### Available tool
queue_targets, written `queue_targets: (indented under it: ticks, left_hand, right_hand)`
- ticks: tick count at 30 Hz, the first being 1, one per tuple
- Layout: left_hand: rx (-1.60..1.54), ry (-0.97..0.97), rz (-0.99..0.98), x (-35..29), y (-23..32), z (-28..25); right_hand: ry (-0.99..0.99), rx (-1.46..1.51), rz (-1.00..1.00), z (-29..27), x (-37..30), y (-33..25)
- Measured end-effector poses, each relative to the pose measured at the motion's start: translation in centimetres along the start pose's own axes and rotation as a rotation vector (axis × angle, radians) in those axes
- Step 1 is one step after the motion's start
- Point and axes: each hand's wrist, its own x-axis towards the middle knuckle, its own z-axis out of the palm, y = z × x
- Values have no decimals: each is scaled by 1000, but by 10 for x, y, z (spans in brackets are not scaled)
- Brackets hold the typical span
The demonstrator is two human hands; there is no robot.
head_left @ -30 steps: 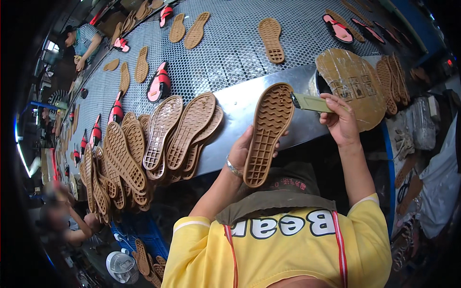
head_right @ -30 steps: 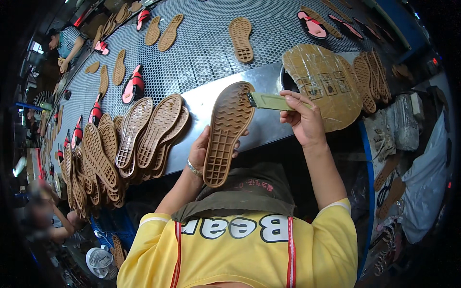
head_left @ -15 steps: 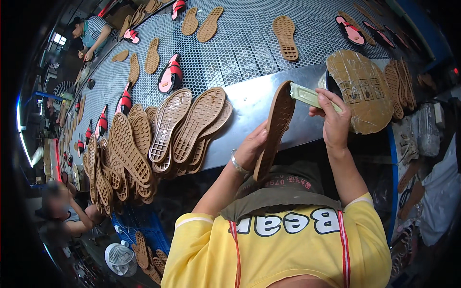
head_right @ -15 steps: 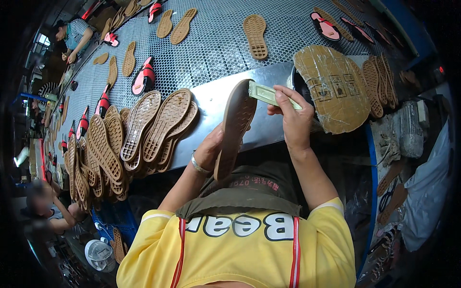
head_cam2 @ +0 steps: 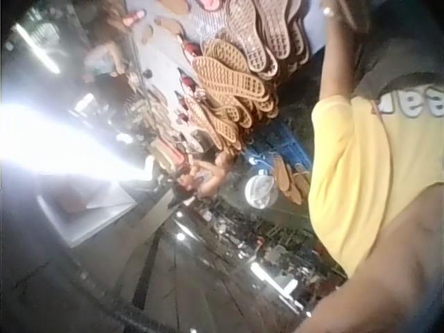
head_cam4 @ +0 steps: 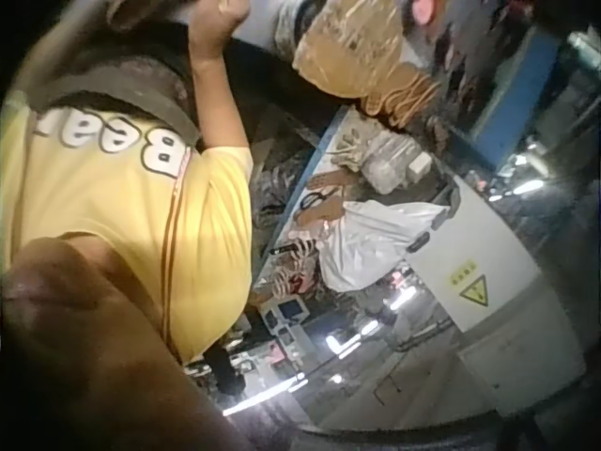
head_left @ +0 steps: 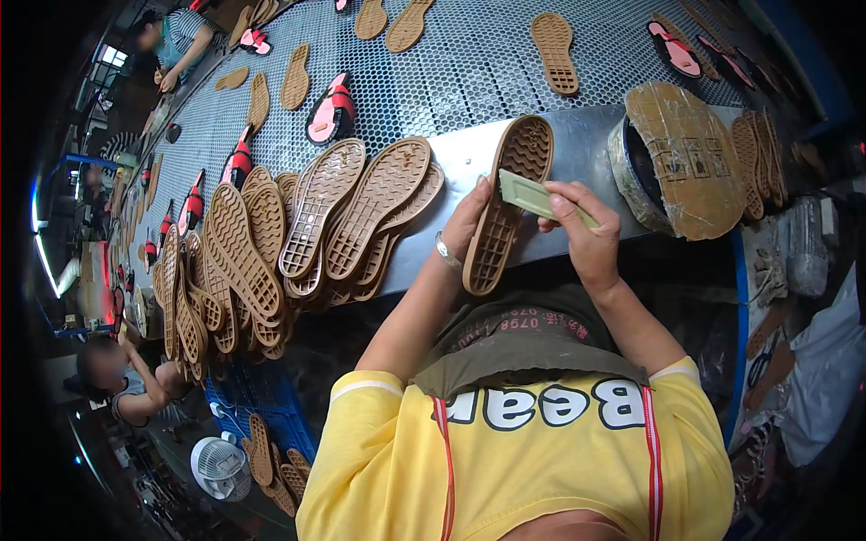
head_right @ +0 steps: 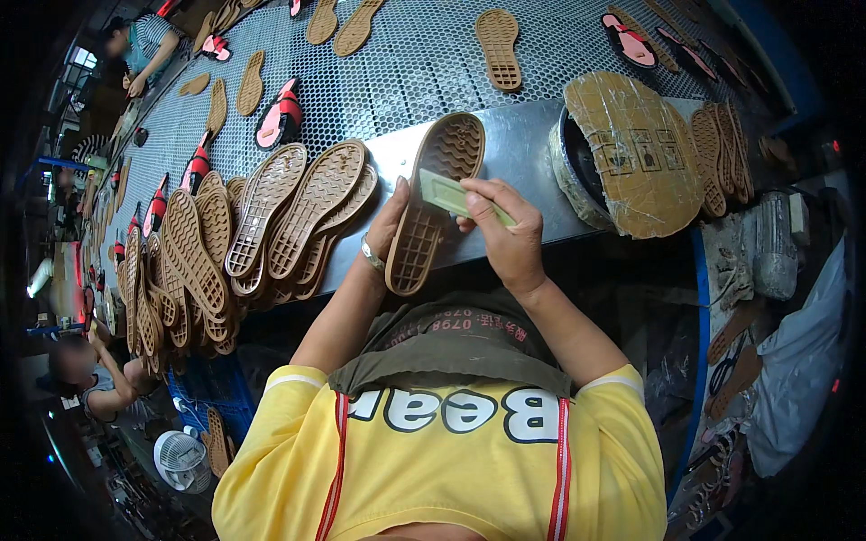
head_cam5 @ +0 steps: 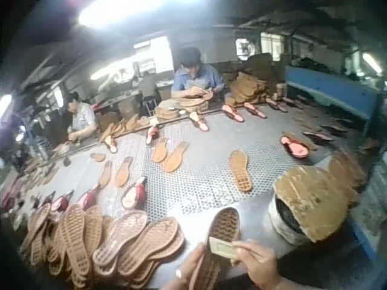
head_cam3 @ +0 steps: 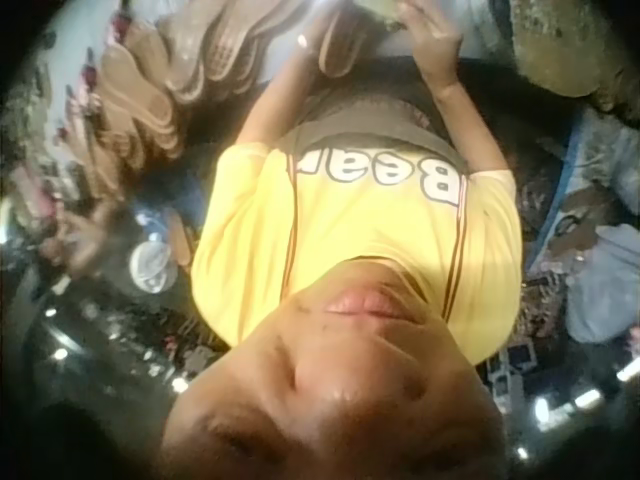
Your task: The person applies adhesive onto shoe soles using a scraper tool, working through individual soles and retrieving additional soles from a conveyor belt.
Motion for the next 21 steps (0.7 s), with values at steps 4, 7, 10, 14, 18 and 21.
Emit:
queue_targets:
  ticks: [4,7,10,14,18,21]
  left_hand:
    - [-66,61,22,10,2,0]
    - [-136,9,42,17,10,3]
    - [-149,-37,33,28,15,-33]
    - [-80,42,-58,37,27,-20]
    - [-30,70,-69,40,32,-8]
    - [-139,-117,-77,44,33,-20]
  right_hand:
    - [-58,-38,-17,7,-9,2]
    - [-93,-97,-47,13,-17,5]
    - [-114,-129,-81,27,-29,1]
    - [-140,-285,-257,31,-34,0]
    - [-205,-334,-338,30,-35,-6]
    - [-250,-339,-366,30,-33,-12]
